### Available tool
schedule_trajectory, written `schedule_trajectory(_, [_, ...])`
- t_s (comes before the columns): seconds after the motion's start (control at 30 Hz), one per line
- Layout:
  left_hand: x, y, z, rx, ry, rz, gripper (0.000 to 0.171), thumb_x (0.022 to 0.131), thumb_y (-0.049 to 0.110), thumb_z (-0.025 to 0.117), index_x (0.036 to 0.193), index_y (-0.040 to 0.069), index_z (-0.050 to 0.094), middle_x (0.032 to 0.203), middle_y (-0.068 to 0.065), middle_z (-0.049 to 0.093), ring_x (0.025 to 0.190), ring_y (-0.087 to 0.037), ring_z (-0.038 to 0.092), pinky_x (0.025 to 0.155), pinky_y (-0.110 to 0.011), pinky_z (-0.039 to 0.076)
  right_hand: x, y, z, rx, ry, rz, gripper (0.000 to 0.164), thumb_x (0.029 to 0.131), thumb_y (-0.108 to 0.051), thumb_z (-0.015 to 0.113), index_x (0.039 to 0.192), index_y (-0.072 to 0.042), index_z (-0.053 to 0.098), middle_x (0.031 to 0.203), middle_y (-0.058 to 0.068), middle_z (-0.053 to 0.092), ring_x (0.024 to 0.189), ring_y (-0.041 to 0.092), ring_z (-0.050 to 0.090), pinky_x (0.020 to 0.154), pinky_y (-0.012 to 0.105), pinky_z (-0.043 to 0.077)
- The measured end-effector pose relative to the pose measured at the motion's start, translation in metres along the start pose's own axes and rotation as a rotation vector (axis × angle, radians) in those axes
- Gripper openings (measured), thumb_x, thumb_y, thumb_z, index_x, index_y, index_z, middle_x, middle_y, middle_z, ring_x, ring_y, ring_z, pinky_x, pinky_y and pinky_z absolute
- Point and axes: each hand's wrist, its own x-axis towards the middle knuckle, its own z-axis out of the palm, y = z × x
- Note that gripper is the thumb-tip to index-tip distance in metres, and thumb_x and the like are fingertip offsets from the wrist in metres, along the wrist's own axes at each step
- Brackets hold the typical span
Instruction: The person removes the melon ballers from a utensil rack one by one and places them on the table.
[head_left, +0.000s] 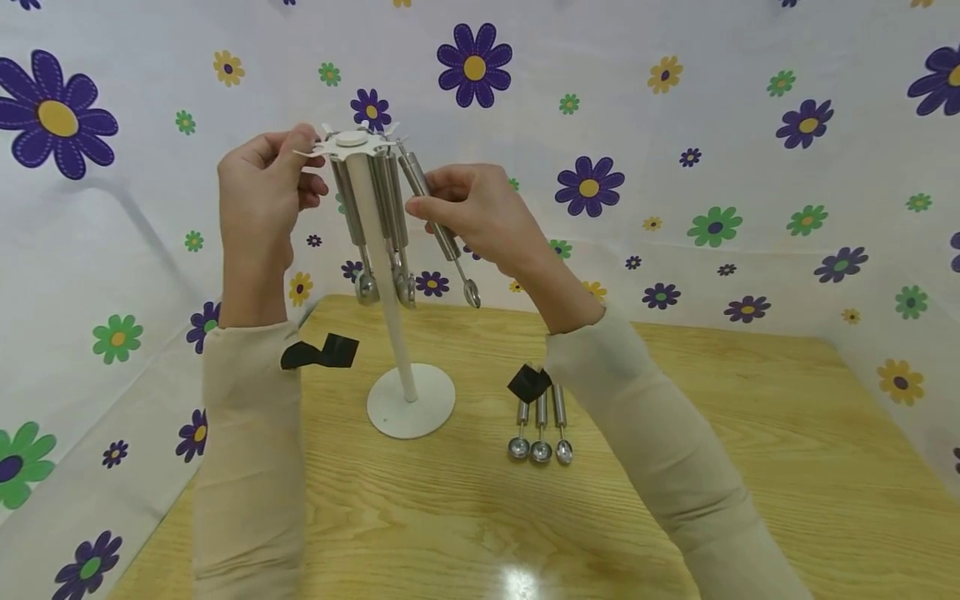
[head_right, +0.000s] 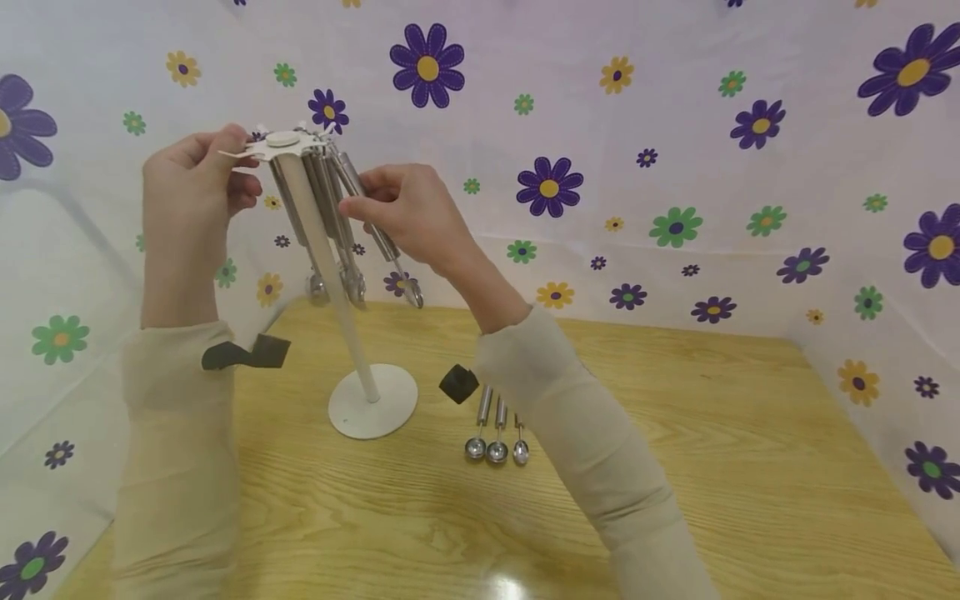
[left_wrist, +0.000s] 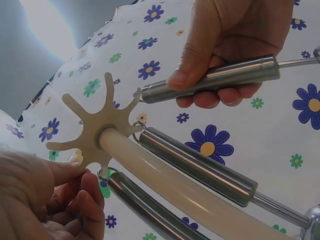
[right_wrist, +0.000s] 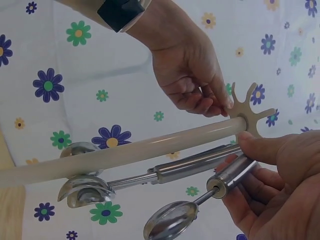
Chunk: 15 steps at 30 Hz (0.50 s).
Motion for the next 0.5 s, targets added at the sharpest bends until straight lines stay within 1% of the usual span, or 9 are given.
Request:
schedule_trajectory(0.1, [0.001,0.001,0.002,0.009,0.002,-0.007,0.027,0.098,0.033,0.072,0.107,0.008,0.073,0.095,-0.005,0.067,0.065,-0.013,0.060,0.060,-0.015,0.051,-0.001,-0.002,-0.002,-0.019,0.012,0.012,0.027,0.099,-0.016,0.072,0.121,-0.001,0.070,0.099,0.011,0.072,0.089,0.023,0.064,0.077,0.031,0.052])
schedule_trajectory(0.2, [0.001,0.002,0.005,0.019,0.009,-0.018,0.029,0.098,0.032,0.072,0.110,0.006,0.073,0.096,-0.004,0.068,0.065,-0.012,0.060,0.060,-0.014,0.051,-0.001,-0.003,-0.003,-0.021,0.024,0.020,0.026,0.099,-0.016,0.072,0.119,-0.001,0.071,0.098,0.012,0.071,0.088,0.024,0.064,0.077,0.033,0.053])
schedule_trajectory(0.27, [-0.001,0.004,0.007,0.027,0.024,-0.003,0.029,0.099,0.031,0.071,0.114,0.006,0.073,0.099,-0.004,0.067,0.066,-0.011,0.061,0.061,-0.014,0.051,-0.002,-0.002,-0.003,-0.018,0.029,0.025,0.025,0.099,-0.016,0.072,0.118,-0.001,0.071,0.096,0.012,0.071,0.087,0.023,0.064,0.077,0.034,0.053])
schedule_trajectory(0.3, [-0.003,0.005,0.008,0.047,0.044,0.023,0.029,0.100,0.030,0.070,0.117,0.007,0.072,0.100,-0.002,0.066,0.069,-0.010,0.061,0.063,-0.015,0.051,-0.002,-0.001,-0.002,-0.014,0.030,0.029,0.024,0.099,-0.015,0.072,0.118,-0.001,0.071,0.096,0.011,0.071,0.086,0.023,0.064,0.076,0.034,0.053])
schedule_trajectory(0.37, [-0.009,0.008,0.011,0.063,0.110,0.108,0.026,0.102,0.027,0.067,0.118,0.007,0.071,0.101,0.001,0.064,0.075,-0.009,0.060,0.068,-0.016,0.050,-0.002,0.000,-0.001,-0.002,0.028,0.029,0.024,0.099,-0.015,0.072,0.117,0.000,0.071,0.095,0.011,0.071,0.085,0.023,0.064,0.075,0.033,0.052])
schedule_trajectory(0.47, [-0.023,0.014,0.015,0.112,0.230,0.299,0.022,0.104,0.022,0.064,0.116,0.006,0.071,0.097,0.004,0.061,0.083,-0.009,0.056,0.077,-0.020,0.044,-0.002,0.000,-0.001,0.003,0.022,0.019,0.023,0.099,-0.015,0.072,0.117,0.000,0.071,0.094,0.011,0.072,0.084,0.022,0.064,0.072,0.031,0.051])
schedule_trajectory(0.5, [-0.029,0.016,0.017,0.129,0.257,0.361,0.021,0.104,0.021,0.064,0.114,0.005,0.072,0.095,0.006,0.060,0.084,-0.009,0.054,0.077,-0.022,0.043,-0.003,0.000,-0.002,0.000,0.024,0.014,0.023,0.099,-0.015,0.072,0.116,0.000,0.071,0.094,0.011,0.072,0.084,0.022,0.063,0.071,0.030,0.050])
